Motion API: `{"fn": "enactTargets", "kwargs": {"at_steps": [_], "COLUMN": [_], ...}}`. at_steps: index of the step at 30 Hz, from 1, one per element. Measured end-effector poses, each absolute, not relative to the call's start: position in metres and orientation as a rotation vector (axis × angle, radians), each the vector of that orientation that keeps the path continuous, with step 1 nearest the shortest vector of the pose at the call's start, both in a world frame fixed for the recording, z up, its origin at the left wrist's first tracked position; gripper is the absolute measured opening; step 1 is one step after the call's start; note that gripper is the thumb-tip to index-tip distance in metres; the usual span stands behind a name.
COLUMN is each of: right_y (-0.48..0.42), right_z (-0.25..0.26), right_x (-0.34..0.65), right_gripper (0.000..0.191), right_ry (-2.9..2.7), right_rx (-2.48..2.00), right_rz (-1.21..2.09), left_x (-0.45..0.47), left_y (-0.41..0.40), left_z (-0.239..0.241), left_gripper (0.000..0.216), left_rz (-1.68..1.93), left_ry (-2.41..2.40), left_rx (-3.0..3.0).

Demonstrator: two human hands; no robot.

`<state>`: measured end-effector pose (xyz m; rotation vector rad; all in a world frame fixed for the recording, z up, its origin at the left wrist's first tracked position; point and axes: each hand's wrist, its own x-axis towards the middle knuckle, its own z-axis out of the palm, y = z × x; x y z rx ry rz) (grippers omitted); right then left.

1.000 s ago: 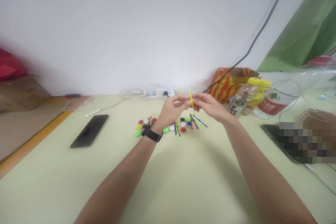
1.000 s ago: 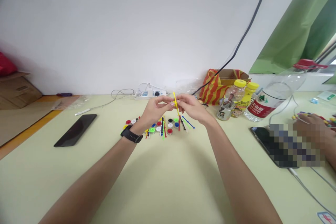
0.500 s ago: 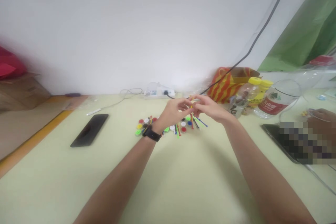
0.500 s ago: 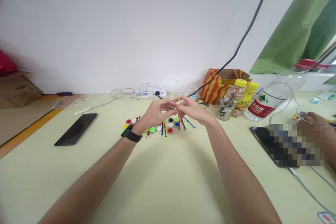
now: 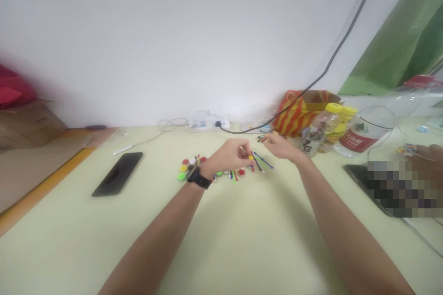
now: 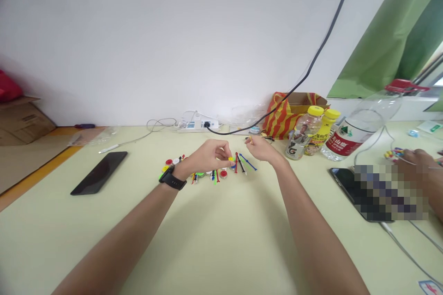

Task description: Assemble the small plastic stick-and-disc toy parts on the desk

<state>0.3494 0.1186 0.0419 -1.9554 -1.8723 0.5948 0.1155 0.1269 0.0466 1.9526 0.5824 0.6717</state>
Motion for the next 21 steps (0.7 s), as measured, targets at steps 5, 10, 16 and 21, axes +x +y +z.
{"fn": "enactTargets", "kwargs": {"at_steps": [5,10,16,21], "right_y": [0.127,0.134,0.135,0.133], "right_z": [0.012,-0.002,-0.006,-0.002], "right_x": [0.357,0.342,0.332,0.333], "right_gripper": [0.035,0.056,0.048,0.042], "right_ry": [-1.914,-1.966,-2.037,-2.080], "right_rx": [-2.133,-2.167,-2.137,-2.093], "right_rz": [0.489,0.442,0.437,0.449], "left_x": [0.114,0.107,0.110,0.124], "left_y": [0.128,0.135,0.134,0.128], "left_z": [0.041,0.045,0.039,0.031], "left_gripper": [0.018,0.013,0.014,0.007], "left_rz": [0.410,0.469,0.384,0.400], "left_ry": [0.591,0.693,0.655,0.606], "left_rx": [2.072,2.299,2.205,2.302]}}
